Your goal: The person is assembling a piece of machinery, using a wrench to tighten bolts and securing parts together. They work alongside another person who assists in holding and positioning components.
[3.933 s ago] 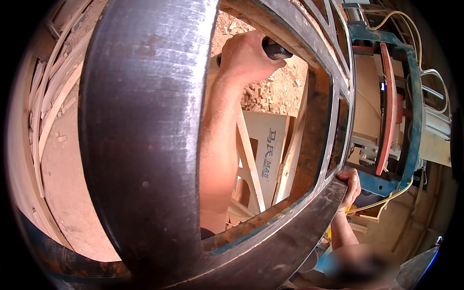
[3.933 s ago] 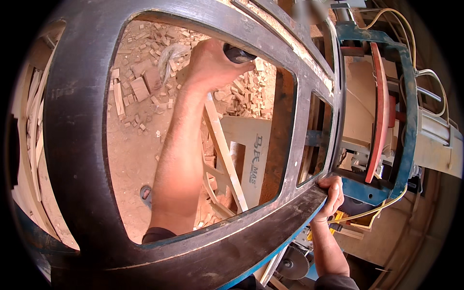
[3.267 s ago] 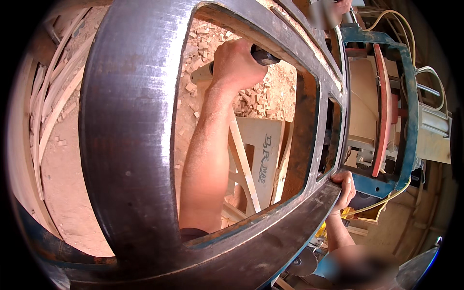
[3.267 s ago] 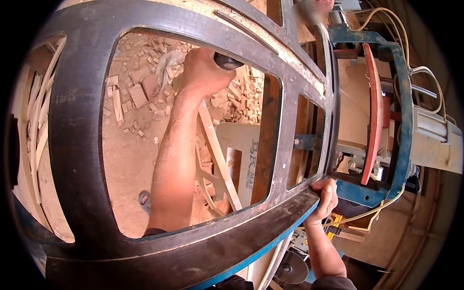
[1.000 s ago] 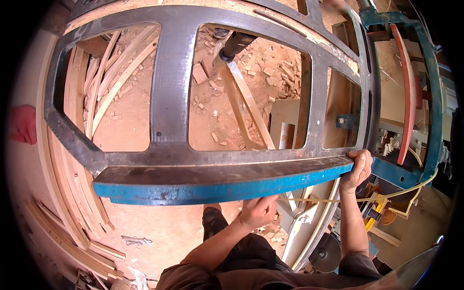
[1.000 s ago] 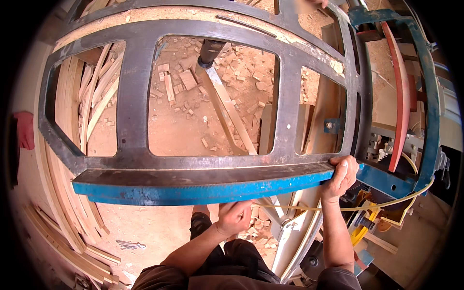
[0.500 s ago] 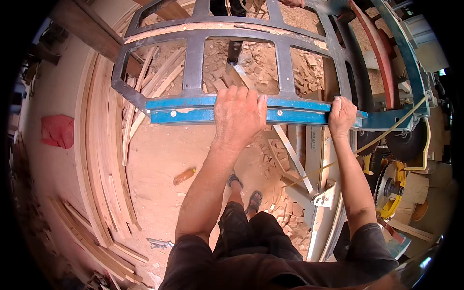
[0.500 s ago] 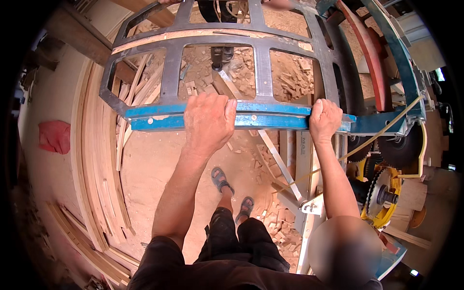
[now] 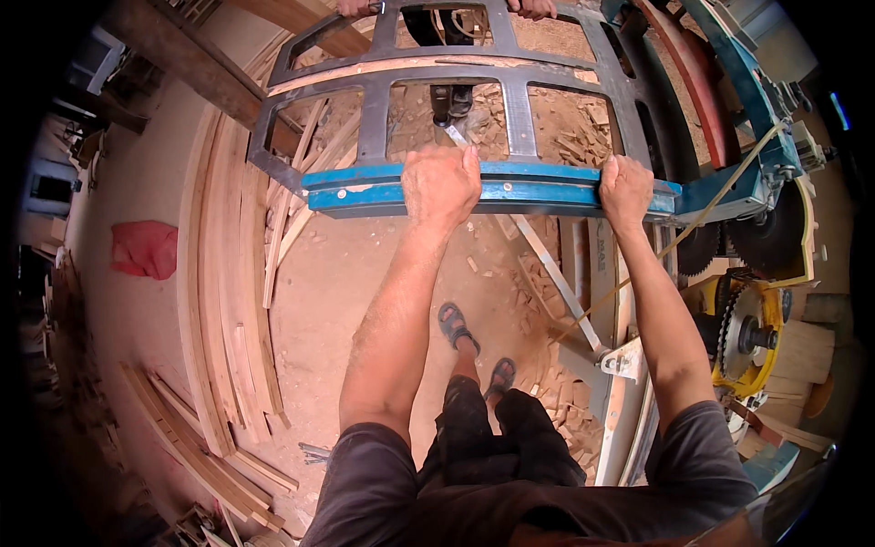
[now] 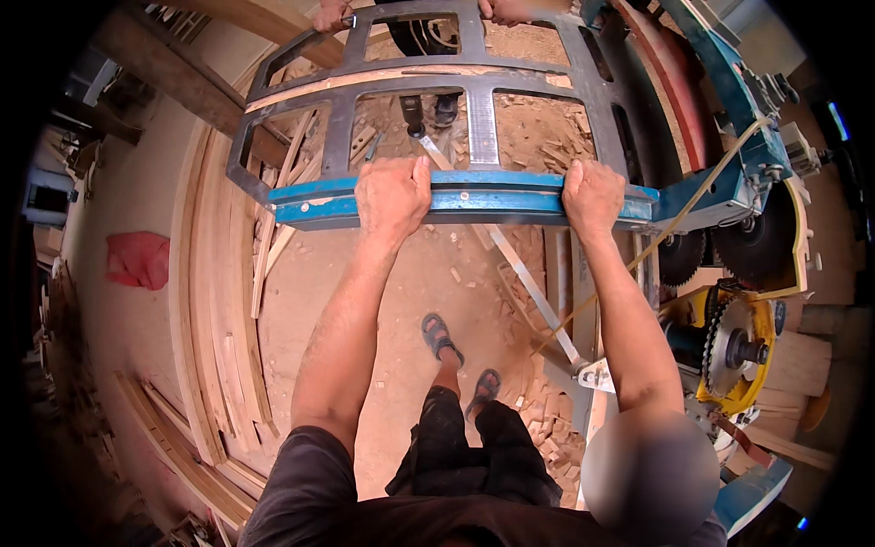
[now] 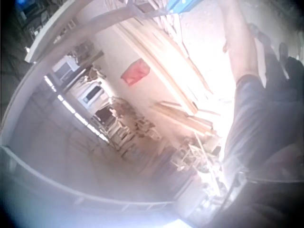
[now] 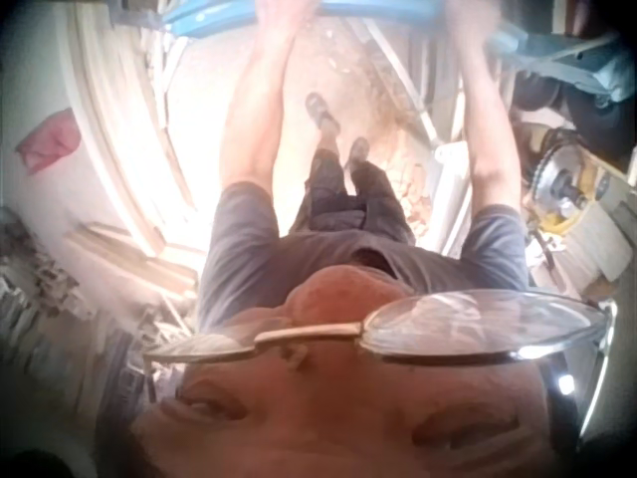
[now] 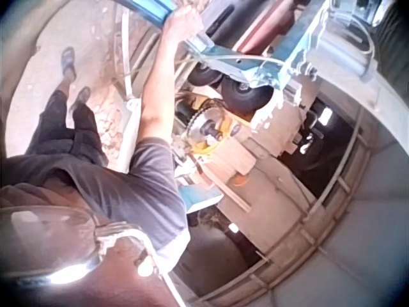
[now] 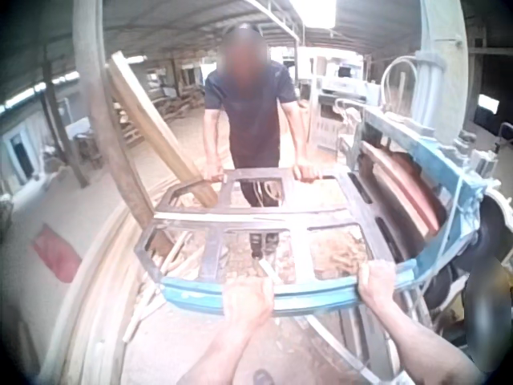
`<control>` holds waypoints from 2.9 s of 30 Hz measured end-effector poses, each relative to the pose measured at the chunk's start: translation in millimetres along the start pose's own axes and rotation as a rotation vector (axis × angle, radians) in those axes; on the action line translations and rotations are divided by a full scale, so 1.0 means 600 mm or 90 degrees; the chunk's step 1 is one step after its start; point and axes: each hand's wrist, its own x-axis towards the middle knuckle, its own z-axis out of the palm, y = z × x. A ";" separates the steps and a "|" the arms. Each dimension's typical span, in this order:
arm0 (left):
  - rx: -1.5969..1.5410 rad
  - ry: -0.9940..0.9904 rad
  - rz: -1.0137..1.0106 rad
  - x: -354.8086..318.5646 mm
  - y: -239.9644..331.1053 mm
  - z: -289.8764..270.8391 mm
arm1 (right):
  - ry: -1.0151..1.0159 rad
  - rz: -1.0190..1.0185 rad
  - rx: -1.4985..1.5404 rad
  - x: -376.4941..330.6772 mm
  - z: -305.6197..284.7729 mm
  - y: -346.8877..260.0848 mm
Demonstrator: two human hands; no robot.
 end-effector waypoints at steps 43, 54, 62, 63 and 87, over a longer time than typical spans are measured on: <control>-0.021 0.001 -0.040 0.000 -0.003 0.000 | -0.010 0.019 -0.019 -0.005 -0.012 -0.019; 0.014 -0.022 -0.064 0.006 0.007 -0.009 | -0.065 0.006 -0.014 0.009 -0.043 -0.030; 0.053 -0.069 -0.089 0.024 0.018 -0.024 | -0.105 0.023 0.006 0.023 -0.065 -0.035; 0.064 -0.070 -0.085 0.025 0.018 -0.026 | -0.110 0.023 0.014 0.026 -0.070 -0.037; 0.074 -0.076 -0.073 0.031 0.022 -0.030 | -0.151 0.011 0.048 0.053 -0.080 -0.032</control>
